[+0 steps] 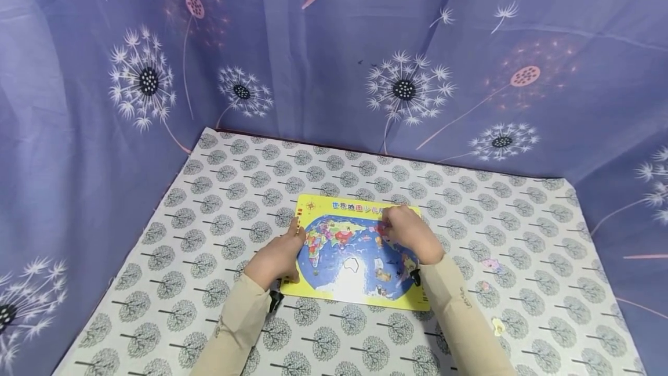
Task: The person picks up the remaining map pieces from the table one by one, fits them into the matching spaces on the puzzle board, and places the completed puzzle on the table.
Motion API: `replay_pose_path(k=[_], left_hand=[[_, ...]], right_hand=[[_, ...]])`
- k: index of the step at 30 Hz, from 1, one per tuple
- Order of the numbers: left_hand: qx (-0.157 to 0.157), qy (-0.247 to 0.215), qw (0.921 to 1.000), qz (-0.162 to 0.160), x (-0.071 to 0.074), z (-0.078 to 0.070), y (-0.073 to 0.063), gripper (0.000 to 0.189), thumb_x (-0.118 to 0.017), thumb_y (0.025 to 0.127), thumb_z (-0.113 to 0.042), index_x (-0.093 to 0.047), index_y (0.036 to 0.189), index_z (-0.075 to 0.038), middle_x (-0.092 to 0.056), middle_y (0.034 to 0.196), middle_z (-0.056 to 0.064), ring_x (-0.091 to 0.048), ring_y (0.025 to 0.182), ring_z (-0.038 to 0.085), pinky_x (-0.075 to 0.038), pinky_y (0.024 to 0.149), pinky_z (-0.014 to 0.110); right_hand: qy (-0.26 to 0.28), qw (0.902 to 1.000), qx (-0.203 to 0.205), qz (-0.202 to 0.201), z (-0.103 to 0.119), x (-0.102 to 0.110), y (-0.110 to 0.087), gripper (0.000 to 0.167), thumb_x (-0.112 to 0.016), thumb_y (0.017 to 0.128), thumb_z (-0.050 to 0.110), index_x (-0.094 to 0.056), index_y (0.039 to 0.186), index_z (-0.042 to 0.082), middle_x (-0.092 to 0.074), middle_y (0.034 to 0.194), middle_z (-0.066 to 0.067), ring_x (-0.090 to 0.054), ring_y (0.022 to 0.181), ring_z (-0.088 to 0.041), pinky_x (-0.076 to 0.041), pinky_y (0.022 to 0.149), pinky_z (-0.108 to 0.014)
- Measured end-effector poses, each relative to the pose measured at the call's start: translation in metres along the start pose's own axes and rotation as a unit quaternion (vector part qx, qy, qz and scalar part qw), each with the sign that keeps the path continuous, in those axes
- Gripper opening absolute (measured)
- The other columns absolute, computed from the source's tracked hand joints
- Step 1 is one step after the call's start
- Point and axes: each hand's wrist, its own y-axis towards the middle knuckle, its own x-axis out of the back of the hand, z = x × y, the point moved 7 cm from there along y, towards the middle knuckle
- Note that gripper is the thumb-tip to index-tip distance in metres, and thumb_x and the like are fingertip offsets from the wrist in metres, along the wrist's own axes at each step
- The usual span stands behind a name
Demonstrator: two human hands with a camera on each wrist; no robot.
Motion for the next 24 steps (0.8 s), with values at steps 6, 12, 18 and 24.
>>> replay_pose_path(k=[6,12,18,24], left_hand=[[0.001,0.001,1.0,0.001,0.0001,-0.0001,-0.0002,0.111,-0.093,0.06,0.003,-0.033,0.153,0.009,-0.005,0.165,0.027,-0.062,0.084,0.036,-0.054,0.063,0.036],[0.0,0.0,1.0,0.001,-0.0001,-0.0007,-0.0013,0.11,-0.092,0.06,0.004,-0.033,0.153,0.009,-0.006,0.165,0.028,-0.061,0.081,0.034,-0.054,0.063,0.036],[0.001,-0.002,1.0,-0.001,0.0015,-0.002,-0.0016,0.109,-0.092,0.06,0.005,-0.034,0.153,0.009,-0.007,0.165,0.028,-0.062,0.086,0.037,-0.054,0.063,0.036],[0.002,-0.002,1.0,0.003,0.0022,-0.0023,-0.0025,0.109,-0.092,0.061,0.004,-0.034,0.153,0.008,-0.007,0.165,0.028,-0.061,0.083,0.035,-0.053,0.06,0.034]], right_hand=[[0.004,0.9997,0.015,-0.017,0.0017,0.0011,-0.0007,0.01,-0.077,0.079,-0.005,-0.072,0.085,0.002,-0.071,0.084,-0.01,-0.064,0.071,-0.021,-0.056,0.064,-0.032],[0.004,0.9998,0.02,-0.004,0.005,0.0004,-0.0025,0.006,-0.077,0.085,0.002,-0.072,0.087,0.003,-0.072,0.087,-0.01,-0.066,0.077,-0.024,-0.057,0.067,-0.034],[-0.009,0.9994,0.032,-0.01,0.0072,0.0013,-0.0027,0.008,-0.078,0.087,0.006,-0.071,0.082,0.006,-0.07,0.083,-0.006,-0.063,0.072,-0.02,-0.054,0.063,-0.031],[-0.005,0.9993,0.035,-0.007,0.0066,0.0007,-0.0019,0.005,-0.079,0.086,0.005,-0.075,0.085,0.007,-0.071,0.083,-0.005,-0.063,0.071,-0.018,-0.054,0.063,-0.031]])
